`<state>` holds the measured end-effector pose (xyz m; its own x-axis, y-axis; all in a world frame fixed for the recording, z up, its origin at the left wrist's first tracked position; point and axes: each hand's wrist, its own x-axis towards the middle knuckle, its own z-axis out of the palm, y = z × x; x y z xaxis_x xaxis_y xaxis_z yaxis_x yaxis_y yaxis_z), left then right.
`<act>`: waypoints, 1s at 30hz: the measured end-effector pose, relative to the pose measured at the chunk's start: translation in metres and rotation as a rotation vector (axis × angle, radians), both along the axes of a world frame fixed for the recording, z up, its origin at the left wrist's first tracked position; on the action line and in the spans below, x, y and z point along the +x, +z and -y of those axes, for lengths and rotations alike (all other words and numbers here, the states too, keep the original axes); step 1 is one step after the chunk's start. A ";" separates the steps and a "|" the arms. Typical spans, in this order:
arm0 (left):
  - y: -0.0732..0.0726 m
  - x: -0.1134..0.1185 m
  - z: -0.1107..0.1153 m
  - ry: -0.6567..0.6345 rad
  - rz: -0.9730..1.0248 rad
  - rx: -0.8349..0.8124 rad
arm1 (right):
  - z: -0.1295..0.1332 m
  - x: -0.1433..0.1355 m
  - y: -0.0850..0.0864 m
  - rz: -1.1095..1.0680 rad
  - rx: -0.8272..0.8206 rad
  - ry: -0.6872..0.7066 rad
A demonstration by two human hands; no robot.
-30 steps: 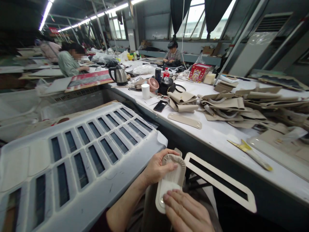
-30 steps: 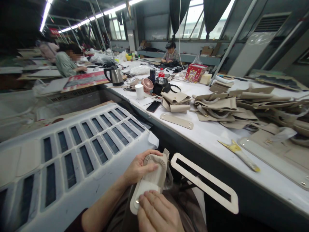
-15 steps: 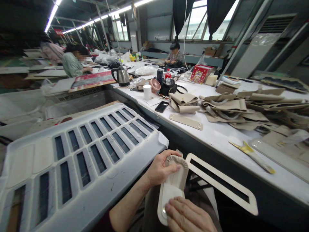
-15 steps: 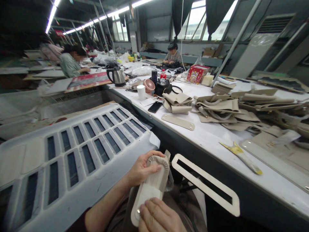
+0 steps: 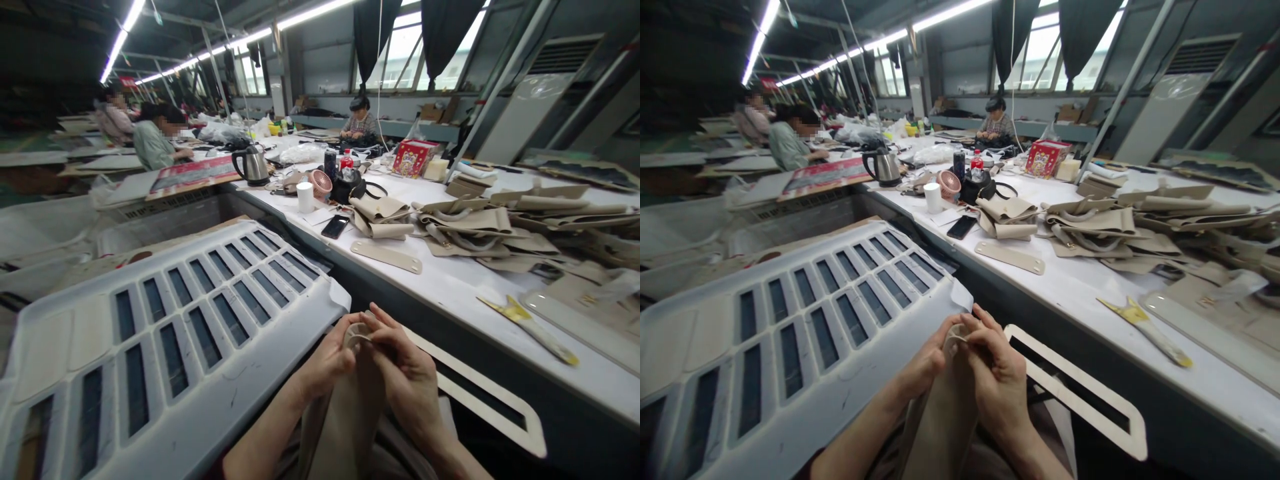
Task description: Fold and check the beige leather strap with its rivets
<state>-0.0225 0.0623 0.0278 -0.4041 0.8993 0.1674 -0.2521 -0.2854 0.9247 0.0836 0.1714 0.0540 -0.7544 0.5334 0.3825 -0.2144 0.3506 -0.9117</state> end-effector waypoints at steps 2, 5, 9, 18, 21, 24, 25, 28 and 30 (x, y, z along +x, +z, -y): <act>0.004 0.000 0.003 0.032 -0.089 -0.055 | 0.003 -0.003 -0.006 0.011 -0.062 -0.034; 0.008 0.000 0.004 0.081 -0.177 -0.095 | 0.005 -0.004 -0.009 0.017 -0.096 -0.048; 0.008 0.002 0.003 0.090 -0.193 -0.090 | 0.007 -0.005 -0.008 -0.005 -0.123 -0.063; 0.008 0.004 0.004 0.096 -0.192 -0.132 | 0.008 -0.005 -0.013 -0.019 -0.127 -0.090; 0.007 0.004 0.003 0.095 -0.199 -0.156 | 0.008 -0.008 -0.013 -0.011 -0.170 -0.085; 0.004 0.003 0.003 0.099 -0.215 -0.152 | 0.007 -0.014 -0.010 0.014 -0.208 -0.044; 0.003 0.003 0.003 0.109 -0.217 -0.157 | 0.006 -0.015 -0.008 0.013 -0.225 -0.035; 0.003 0.001 0.006 0.130 -0.194 -0.227 | 0.001 -0.011 -0.007 -0.047 -0.335 -0.082; 0.003 0.000 0.009 0.126 -0.132 -0.292 | -0.002 -0.001 -0.013 -0.062 -0.384 -0.169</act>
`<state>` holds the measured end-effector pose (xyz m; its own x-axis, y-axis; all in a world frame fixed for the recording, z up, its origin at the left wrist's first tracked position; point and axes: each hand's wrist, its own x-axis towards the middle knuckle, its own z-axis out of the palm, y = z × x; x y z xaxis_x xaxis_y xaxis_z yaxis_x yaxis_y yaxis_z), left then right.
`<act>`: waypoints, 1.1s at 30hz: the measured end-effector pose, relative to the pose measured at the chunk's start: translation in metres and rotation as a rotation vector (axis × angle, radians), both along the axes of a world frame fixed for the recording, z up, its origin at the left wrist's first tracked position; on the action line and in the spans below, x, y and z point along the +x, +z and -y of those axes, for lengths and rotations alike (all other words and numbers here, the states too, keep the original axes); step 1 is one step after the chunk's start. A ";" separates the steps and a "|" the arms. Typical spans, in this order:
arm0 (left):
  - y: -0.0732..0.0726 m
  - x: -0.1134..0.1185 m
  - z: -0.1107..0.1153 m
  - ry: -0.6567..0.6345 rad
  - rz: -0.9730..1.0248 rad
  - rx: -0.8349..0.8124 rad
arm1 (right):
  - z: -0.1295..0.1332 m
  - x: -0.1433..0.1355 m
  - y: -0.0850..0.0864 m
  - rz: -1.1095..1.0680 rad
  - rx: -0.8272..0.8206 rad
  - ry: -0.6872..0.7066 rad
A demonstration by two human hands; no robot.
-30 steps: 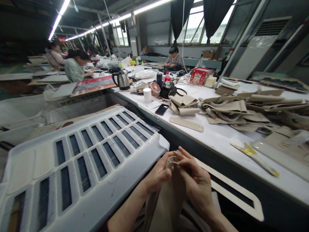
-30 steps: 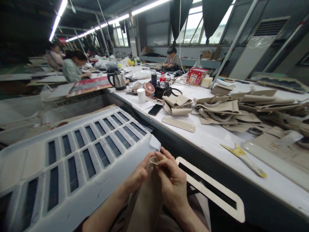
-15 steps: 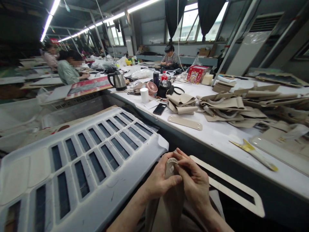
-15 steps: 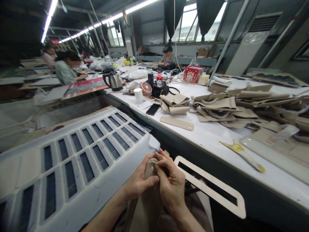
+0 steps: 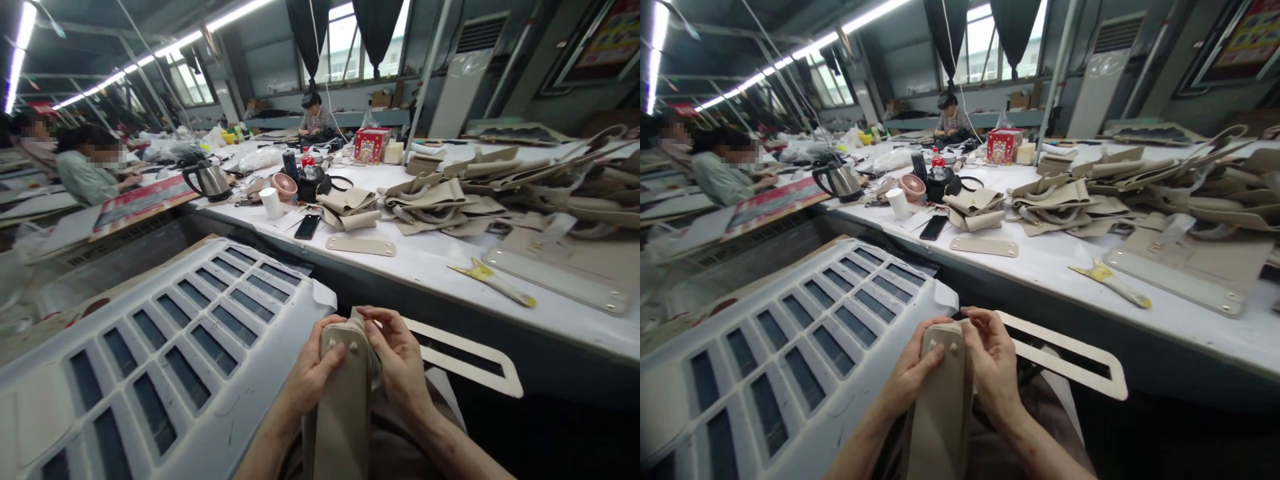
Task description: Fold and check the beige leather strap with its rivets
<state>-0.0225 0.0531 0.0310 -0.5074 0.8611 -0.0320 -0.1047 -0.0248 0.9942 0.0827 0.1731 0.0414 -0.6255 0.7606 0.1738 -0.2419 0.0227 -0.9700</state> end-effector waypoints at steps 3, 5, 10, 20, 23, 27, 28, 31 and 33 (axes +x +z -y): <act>-0.001 -0.001 0.002 0.056 0.059 -0.059 | 0.003 0.018 -0.013 0.152 0.052 -0.007; -0.004 0.000 0.001 0.138 -0.042 -0.050 | 0.009 0.025 -0.018 0.266 0.128 0.052; -0.013 0.003 0.000 0.337 -0.352 -0.077 | 0.018 0.019 -0.014 0.355 0.171 0.096; -0.006 0.017 0.011 0.502 -0.294 -0.248 | 0.011 0.011 -0.007 0.295 0.149 0.194; -0.004 0.019 0.009 0.485 -0.219 -0.247 | 0.009 0.011 -0.013 0.284 0.149 0.190; 0.003 0.020 0.007 0.425 -0.063 -0.142 | 0.006 0.013 -0.019 0.254 0.083 0.183; 0.005 0.019 0.007 0.392 -0.016 -0.099 | 0.004 0.014 -0.020 0.249 0.062 0.181; 0.010 0.018 0.006 0.332 0.022 -0.038 | 0.003 0.015 -0.017 0.245 0.040 0.185; 0.014 0.017 0.004 0.399 -0.049 -0.080 | 0.005 0.016 -0.014 0.242 0.050 0.189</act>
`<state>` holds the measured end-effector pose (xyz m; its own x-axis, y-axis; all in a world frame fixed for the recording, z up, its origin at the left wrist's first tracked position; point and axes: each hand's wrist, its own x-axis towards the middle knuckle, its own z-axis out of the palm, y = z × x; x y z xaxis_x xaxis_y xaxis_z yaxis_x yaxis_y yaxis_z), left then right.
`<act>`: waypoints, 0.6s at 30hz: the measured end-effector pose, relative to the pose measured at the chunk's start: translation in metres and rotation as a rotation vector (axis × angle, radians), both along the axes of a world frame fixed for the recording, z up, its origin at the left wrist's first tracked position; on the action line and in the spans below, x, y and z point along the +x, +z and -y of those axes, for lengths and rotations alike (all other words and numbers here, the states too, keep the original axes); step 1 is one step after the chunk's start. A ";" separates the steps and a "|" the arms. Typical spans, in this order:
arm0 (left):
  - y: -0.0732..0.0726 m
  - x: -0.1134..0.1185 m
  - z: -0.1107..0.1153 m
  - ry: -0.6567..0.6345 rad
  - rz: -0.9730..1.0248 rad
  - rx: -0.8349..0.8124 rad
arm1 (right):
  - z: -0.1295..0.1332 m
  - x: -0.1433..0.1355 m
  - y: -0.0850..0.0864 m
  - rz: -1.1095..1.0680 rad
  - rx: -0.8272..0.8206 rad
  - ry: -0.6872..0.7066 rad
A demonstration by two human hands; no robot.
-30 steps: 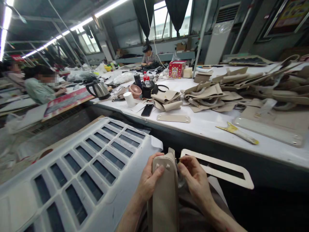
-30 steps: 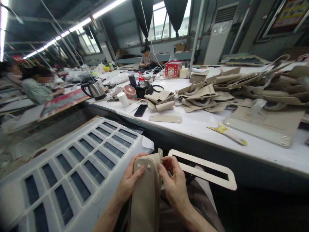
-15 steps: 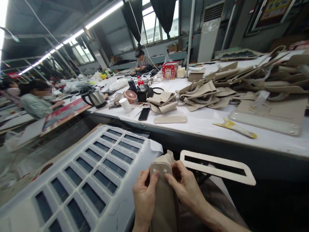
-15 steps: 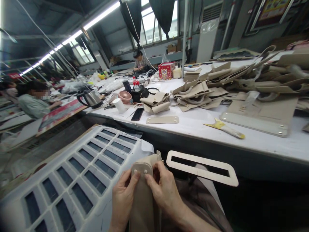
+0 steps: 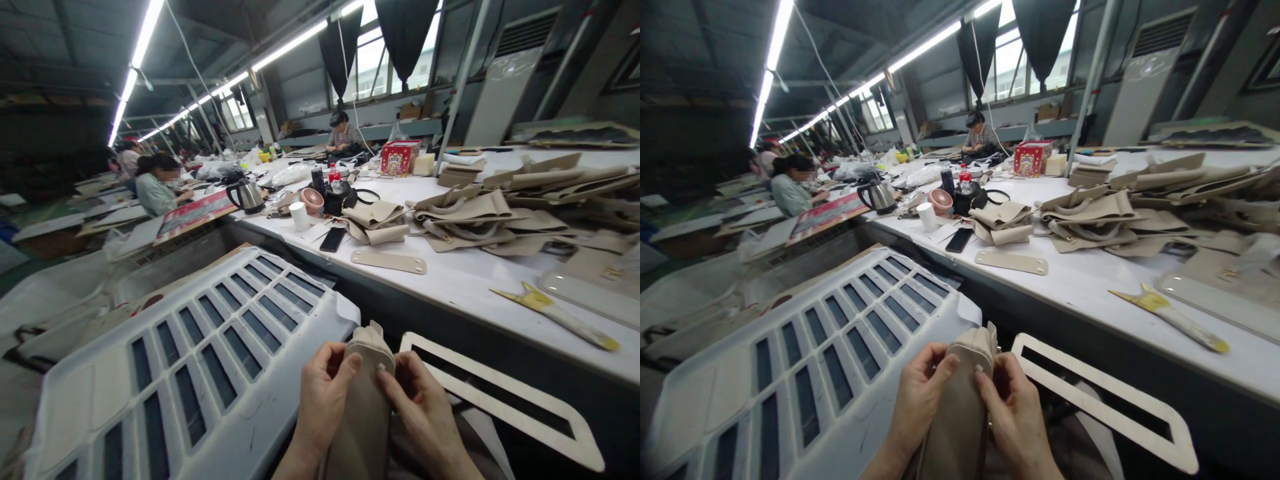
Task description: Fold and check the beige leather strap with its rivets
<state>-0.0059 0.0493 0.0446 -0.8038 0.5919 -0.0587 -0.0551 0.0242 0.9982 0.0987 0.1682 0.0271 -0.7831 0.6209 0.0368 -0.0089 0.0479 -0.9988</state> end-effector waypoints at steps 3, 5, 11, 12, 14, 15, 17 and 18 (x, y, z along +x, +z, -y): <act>0.003 -0.002 -0.006 0.112 -0.096 -0.072 | 0.002 -0.002 0.003 -0.006 -0.015 -0.026; 0.001 -0.004 -0.011 0.131 -0.093 -0.065 | 0.002 -0.006 0.003 -0.008 -0.046 -0.046; -0.021 -0.019 -0.020 0.143 0.096 0.033 | -0.003 -0.012 -0.010 -0.004 -0.123 -0.014; -0.024 -0.021 -0.020 0.153 0.114 0.041 | -0.002 -0.009 -0.012 0.028 -0.095 -0.006; -0.027 -0.026 -0.019 0.185 0.140 0.053 | 0.002 -0.003 -0.015 0.133 0.026 0.027; -0.027 -0.027 -0.019 0.197 0.149 0.057 | 0.006 0.000 -0.016 0.192 0.101 0.053; -0.027 -0.029 -0.018 0.200 0.161 0.062 | 0.012 0.003 -0.017 0.277 0.208 0.109; -0.027 -0.029 -0.017 0.195 0.168 0.066 | 0.015 0.003 -0.018 0.293 0.226 0.130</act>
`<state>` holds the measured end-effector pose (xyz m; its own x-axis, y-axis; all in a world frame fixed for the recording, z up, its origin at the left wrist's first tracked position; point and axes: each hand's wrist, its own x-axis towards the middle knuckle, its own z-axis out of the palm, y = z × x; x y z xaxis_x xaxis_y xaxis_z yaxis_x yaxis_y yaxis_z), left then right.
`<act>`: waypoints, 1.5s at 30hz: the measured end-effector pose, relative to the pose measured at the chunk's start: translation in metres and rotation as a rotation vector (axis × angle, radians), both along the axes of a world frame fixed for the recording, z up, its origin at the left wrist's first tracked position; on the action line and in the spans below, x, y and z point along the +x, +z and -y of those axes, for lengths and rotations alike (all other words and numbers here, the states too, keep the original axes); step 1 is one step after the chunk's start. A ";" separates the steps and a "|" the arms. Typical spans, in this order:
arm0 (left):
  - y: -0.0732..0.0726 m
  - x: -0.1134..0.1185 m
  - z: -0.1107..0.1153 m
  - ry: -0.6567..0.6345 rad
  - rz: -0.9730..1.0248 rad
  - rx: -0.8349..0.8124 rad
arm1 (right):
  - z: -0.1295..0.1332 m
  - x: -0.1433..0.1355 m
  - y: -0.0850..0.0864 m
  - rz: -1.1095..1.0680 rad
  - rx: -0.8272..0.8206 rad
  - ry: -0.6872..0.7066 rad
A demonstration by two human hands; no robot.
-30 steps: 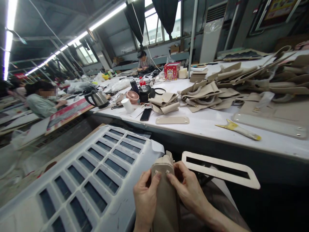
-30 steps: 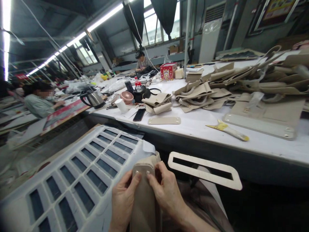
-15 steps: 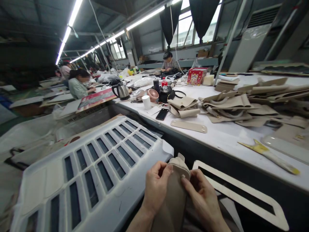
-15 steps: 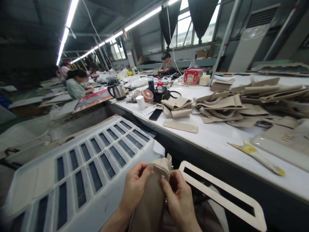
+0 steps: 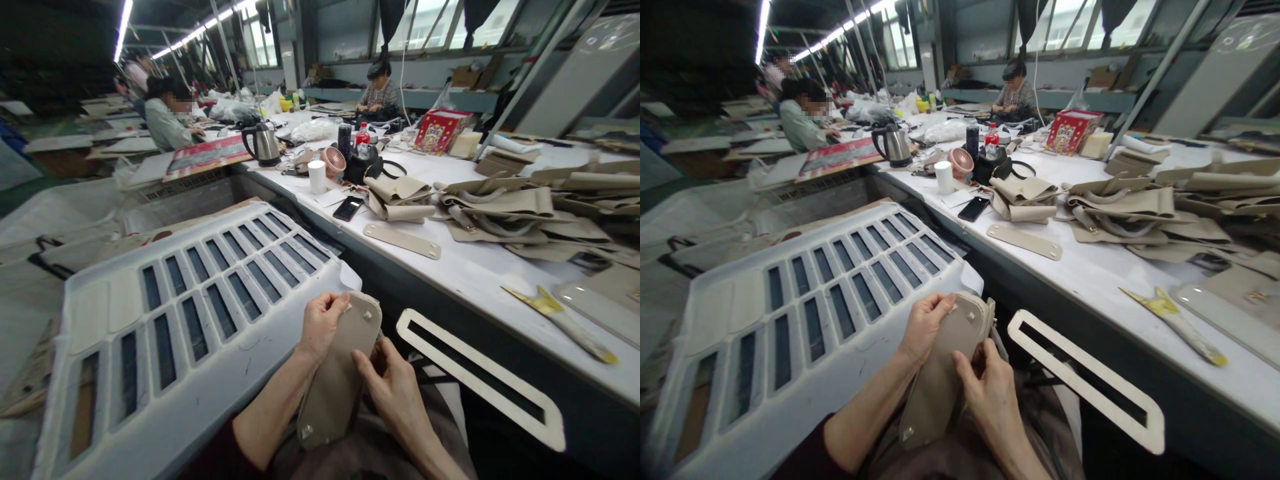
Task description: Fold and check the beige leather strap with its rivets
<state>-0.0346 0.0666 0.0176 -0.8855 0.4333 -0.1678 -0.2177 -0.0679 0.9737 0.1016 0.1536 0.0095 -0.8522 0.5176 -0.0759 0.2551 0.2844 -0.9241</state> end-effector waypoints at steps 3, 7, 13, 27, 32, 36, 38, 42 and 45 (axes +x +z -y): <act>0.000 0.001 0.000 -0.012 0.058 0.028 | 0.005 -0.007 -0.004 -0.038 -0.047 0.015; 0.000 0.001 0.000 -0.021 0.166 0.086 | 0.010 -0.015 -0.012 -0.157 -0.127 0.045; 0.003 -0.006 0.014 -0.095 0.138 0.121 | 0.007 -0.014 -0.009 -0.194 -0.143 0.053; 0.000 0.034 0.043 -0.119 -0.107 -0.085 | -0.005 -0.024 -0.017 -0.176 -0.529 0.006; -0.001 0.046 0.046 -0.191 -0.117 -0.093 | -0.016 -0.027 -0.019 -0.144 -0.448 -0.082; -0.001 0.060 0.047 -0.159 -0.322 -0.205 | -0.013 -0.027 -0.019 -0.136 -0.423 -0.170; -0.002 0.065 0.046 -0.122 -0.358 -0.215 | -0.006 -0.024 -0.019 -0.129 -0.379 -0.203; -0.006 0.068 0.043 -0.091 -0.326 -0.244 | 0.005 -0.018 -0.020 -0.158 -0.224 -0.211; -0.012 0.066 0.044 -0.099 -0.305 -0.259 | 0.008 -0.016 -0.020 -0.155 -0.139 -0.219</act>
